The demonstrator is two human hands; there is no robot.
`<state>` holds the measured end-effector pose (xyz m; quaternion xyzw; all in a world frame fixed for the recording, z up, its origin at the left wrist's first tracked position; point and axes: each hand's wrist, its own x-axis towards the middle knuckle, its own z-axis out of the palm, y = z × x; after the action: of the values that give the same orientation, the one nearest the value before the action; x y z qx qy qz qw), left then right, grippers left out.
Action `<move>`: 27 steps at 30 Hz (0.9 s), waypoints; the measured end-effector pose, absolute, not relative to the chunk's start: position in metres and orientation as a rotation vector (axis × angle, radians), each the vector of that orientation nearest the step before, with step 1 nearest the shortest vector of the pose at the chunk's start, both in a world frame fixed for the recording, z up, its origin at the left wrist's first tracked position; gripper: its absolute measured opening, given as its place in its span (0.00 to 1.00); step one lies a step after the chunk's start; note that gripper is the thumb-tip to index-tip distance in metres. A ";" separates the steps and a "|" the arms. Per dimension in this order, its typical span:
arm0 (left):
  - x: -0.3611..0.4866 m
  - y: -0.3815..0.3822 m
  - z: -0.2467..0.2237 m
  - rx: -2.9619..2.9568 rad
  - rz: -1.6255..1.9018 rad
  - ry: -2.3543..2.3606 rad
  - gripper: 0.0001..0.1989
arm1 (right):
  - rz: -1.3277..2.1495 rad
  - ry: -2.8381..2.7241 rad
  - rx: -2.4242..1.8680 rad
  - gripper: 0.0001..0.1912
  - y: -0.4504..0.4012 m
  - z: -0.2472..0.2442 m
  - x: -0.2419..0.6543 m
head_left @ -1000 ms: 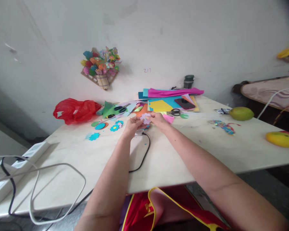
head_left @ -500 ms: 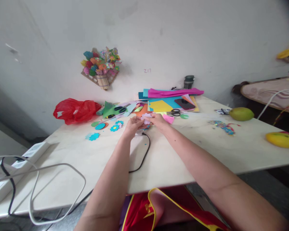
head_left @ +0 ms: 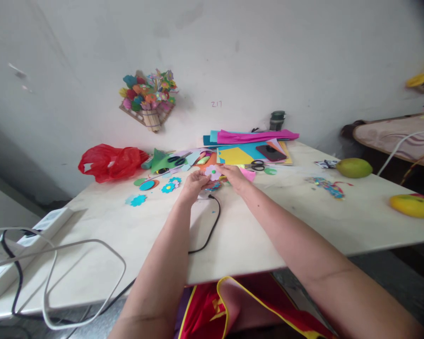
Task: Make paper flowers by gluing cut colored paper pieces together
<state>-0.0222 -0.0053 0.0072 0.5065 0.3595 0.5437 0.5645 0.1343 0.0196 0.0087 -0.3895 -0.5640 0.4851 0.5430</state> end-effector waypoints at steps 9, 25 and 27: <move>-0.024 -0.006 0.011 1.166 1.237 0.831 0.15 | 1.043 -1.343 -0.902 0.19 0.025 0.005 0.133; -0.022 -0.006 0.010 1.239 1.393 0.990 0.24 | 1.108 -1.484 -0.867 0.22 0.016 0.004 0.129; -0.022 -0.006 0.010 1.251 1.398 0.975 0.24 | 1.123 -1.460 -0.871 0.21 0.015 0.005 0.128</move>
<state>-0.0217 -0.0061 0.0100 0.5153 0.4017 0.5757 0.4915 0.1276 0.0153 0.0045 -0.3640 -0.6100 0.4692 0.5247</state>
